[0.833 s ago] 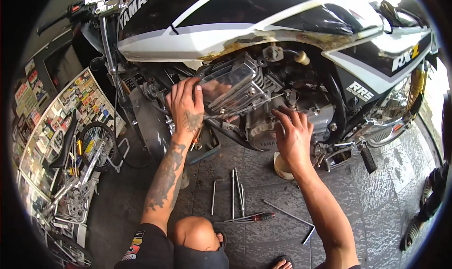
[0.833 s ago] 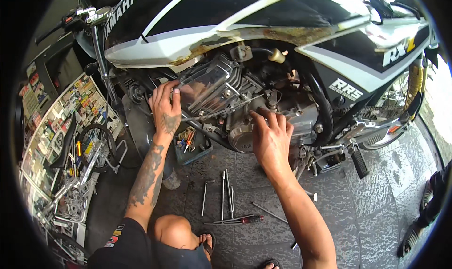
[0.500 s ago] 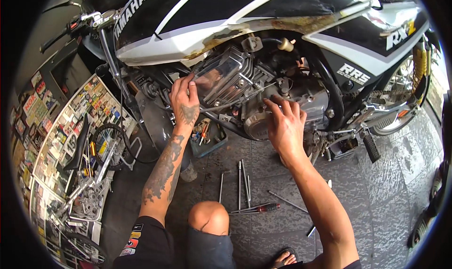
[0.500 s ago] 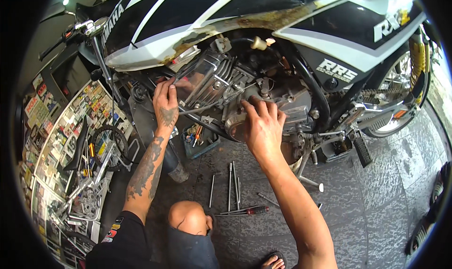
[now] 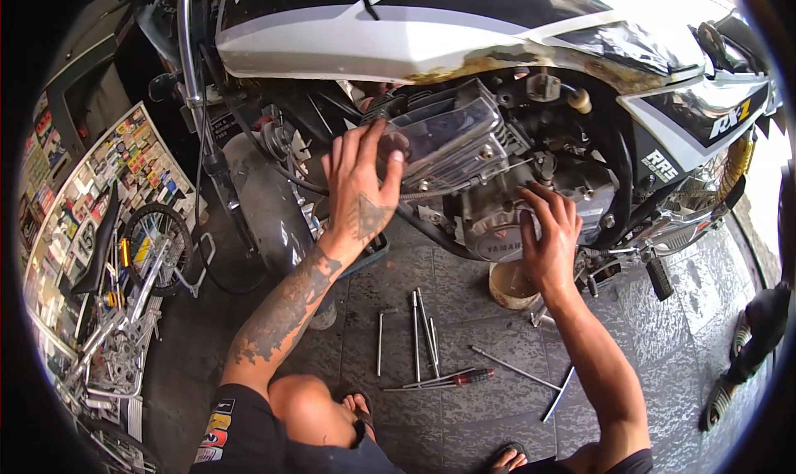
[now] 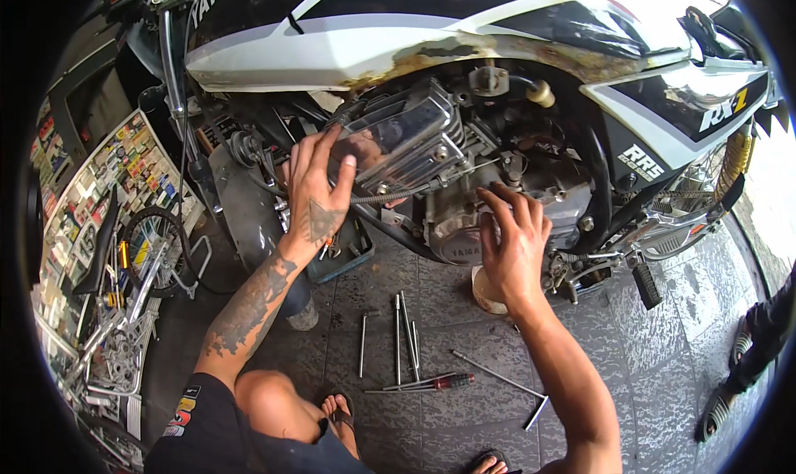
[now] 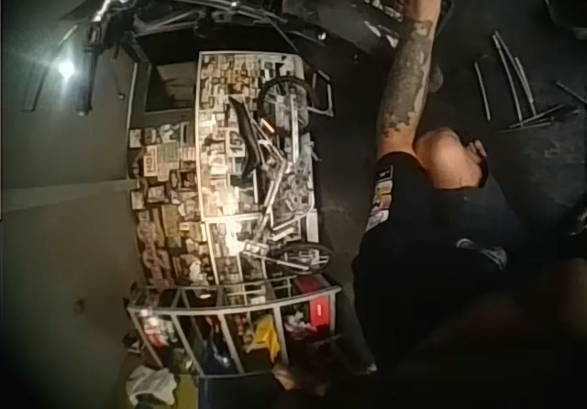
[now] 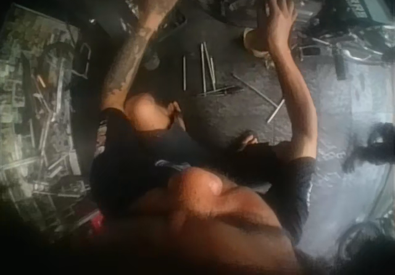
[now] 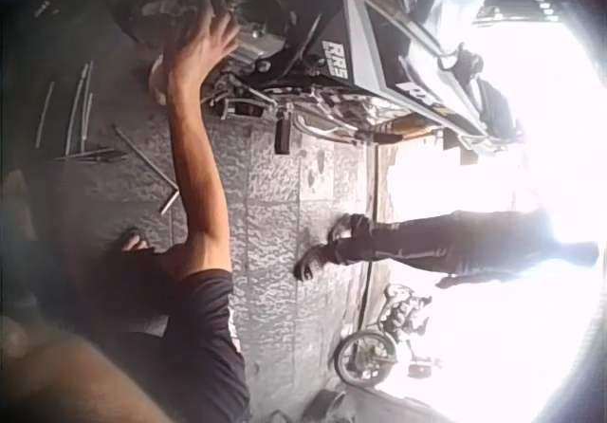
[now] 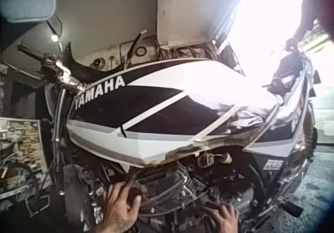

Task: The person uses a T-wrench and a screwdriver to unfasten and adjust components on a motorcycle, then holds the engine cylinder by hand.

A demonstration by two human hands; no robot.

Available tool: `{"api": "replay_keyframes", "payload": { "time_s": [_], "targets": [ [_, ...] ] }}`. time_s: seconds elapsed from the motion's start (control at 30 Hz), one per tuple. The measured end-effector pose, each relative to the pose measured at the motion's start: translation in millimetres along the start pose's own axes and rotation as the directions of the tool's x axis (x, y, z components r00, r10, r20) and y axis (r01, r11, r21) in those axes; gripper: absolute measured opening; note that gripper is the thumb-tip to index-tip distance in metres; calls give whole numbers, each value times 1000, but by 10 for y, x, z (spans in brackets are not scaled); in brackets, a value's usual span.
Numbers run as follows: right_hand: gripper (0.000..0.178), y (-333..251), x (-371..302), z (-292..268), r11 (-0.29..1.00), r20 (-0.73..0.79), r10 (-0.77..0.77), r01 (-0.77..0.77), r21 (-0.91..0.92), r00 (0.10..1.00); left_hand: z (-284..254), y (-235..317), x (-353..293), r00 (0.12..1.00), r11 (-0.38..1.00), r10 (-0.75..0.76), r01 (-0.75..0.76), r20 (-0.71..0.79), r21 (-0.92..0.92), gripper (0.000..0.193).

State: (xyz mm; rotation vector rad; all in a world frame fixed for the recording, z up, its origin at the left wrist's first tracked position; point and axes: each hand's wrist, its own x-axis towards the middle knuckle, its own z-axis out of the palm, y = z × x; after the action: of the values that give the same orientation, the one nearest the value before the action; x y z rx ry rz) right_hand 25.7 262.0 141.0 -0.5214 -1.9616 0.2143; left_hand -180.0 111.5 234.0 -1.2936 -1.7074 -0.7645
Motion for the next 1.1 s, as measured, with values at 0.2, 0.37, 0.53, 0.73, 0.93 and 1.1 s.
{"api": "replay_keyframes", "payload": {
  "time_s": [0.2,0.37,0.53,0.73,0.93,1.1],
  "targets": [
    [31,-9,26,82,998,-21,8,-9,-64,1000,-145,35,6,983,988,140,-131,122,-77,55],
    [17,-9,162,234,997,-111,8,-17,-74,994,-61,184,-499,833,712,551,-437,53,-549,39],
    [14,28,241,415,996,-163,58,-67,-51,985,190,-54,-1065,827,608,555,-332,87,-721,20],
    [15,-15,223,471,994,-166,-19,0,-112,986,630,-535,-1193,375,-239,-320,857,870,-457,20],
    [15,-7,202,505,995,-199,-17,-4,-104,980,815,-438,-1076,681,8,-494,625,540,-781,43],
    [16,-15,201,519,994,-198,-6,-15,-108,980,839,-443,-967,708,-82,-462,566,535,-820,51]
  ]
}}
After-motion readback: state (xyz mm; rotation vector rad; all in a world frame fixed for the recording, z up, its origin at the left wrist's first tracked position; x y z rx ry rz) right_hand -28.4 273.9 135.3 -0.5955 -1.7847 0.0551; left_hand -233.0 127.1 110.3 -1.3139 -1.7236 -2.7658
